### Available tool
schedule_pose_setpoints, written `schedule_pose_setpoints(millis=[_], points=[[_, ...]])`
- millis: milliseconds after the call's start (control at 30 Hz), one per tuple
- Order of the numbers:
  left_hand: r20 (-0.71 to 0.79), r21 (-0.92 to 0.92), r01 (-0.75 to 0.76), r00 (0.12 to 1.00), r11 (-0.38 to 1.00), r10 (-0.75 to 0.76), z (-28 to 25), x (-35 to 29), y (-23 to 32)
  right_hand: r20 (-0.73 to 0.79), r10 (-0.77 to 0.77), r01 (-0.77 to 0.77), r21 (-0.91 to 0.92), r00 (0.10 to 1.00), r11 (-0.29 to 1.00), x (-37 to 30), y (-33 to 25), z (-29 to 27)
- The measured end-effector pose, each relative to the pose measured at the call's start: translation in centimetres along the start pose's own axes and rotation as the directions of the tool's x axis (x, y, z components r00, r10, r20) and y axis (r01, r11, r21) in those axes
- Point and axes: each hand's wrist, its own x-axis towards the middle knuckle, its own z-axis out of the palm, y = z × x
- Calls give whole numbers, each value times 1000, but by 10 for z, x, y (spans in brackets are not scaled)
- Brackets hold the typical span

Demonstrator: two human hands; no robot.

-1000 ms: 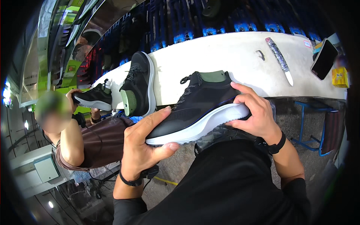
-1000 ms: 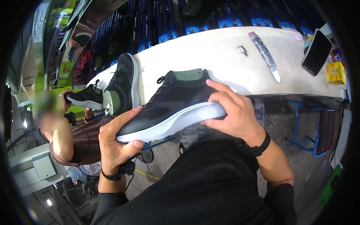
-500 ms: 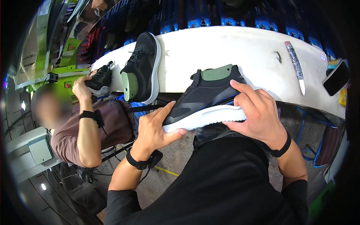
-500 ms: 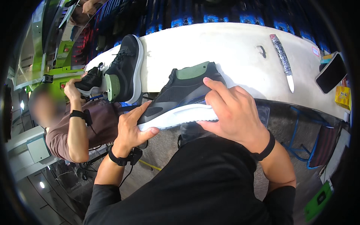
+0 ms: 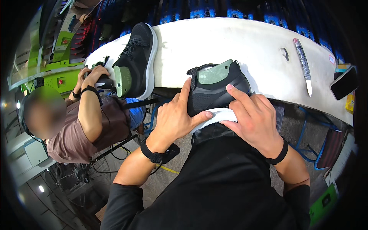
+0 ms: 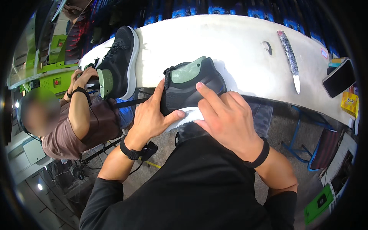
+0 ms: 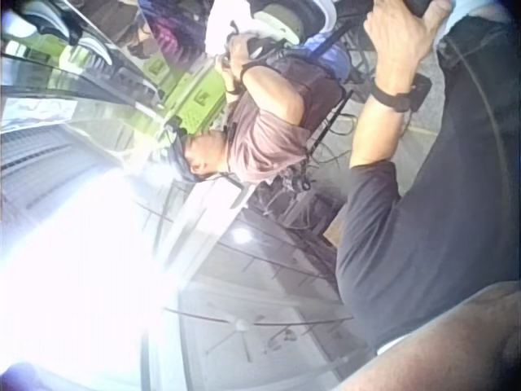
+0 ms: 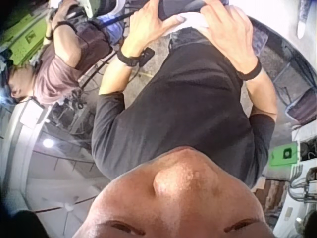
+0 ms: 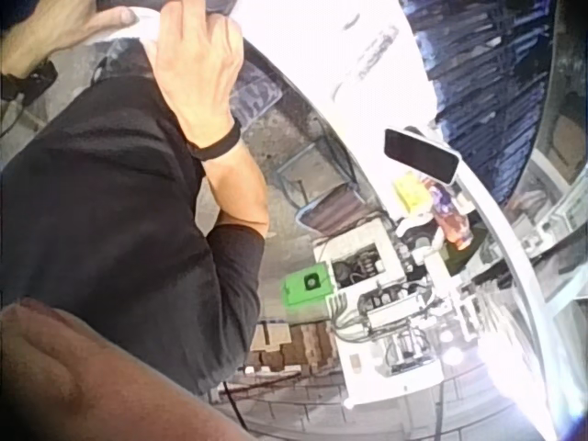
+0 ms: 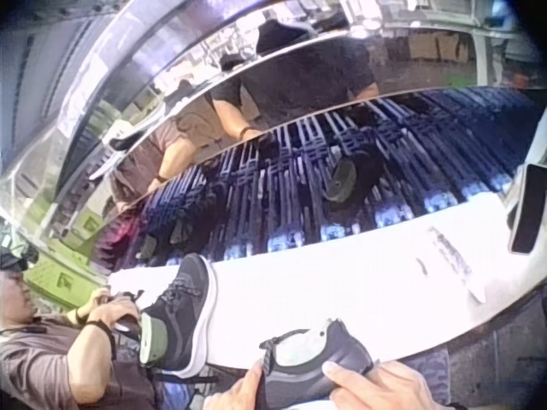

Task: Inspecting and cleaning shoe midsoles at a manufacturing station.

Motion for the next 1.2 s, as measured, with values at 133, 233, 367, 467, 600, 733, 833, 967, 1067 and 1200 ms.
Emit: schedule_pose_setpoints(millis=[133,233,367,467,600,733,833,967,1067,1200], points=[[-2,29,16,1000,999,-16,-5,3,0,-18,-7,6,-28,1000,1000,4,-2,1],[-6,36,2,1000,999,-1,-15,-3,7,-19,8,-9,-38,1000,999,3,-1,-2],[78,-88,-198,976,976,205,-79,-34,28,-36,190,-187,92,981,978,-20,13,-19],[-29,-219,-478,874,850,484,-117,-53,39,-67,318,-310,110,946,944,-38,15,-28],[-257,-390,-644,763,658,594,-115,-51,66,-151,320,-304,123,935,945,-49,-2,-65],[-717,-430,-871,490,238,497,-43,-24,108,-287,41,85,411,957,908,-34,-43,-126],[-773,-322,-908,415,268,479,-7,-1,126,-462,75,110,359,884,927,-39,-32,-134],[-743,-385,-876,481,290,467,11,-1,133,-456,167,37,404,874,914,-52,-25,-129],[-748,-371,-894,448,251,490,-4,-16,143,-481,170,49,409,860,911,-47,-31,-121],[-744,-274,-938,347,214,571,-14,-24,139,-462,190,-28,335,866,942,-42,-41,-121]])
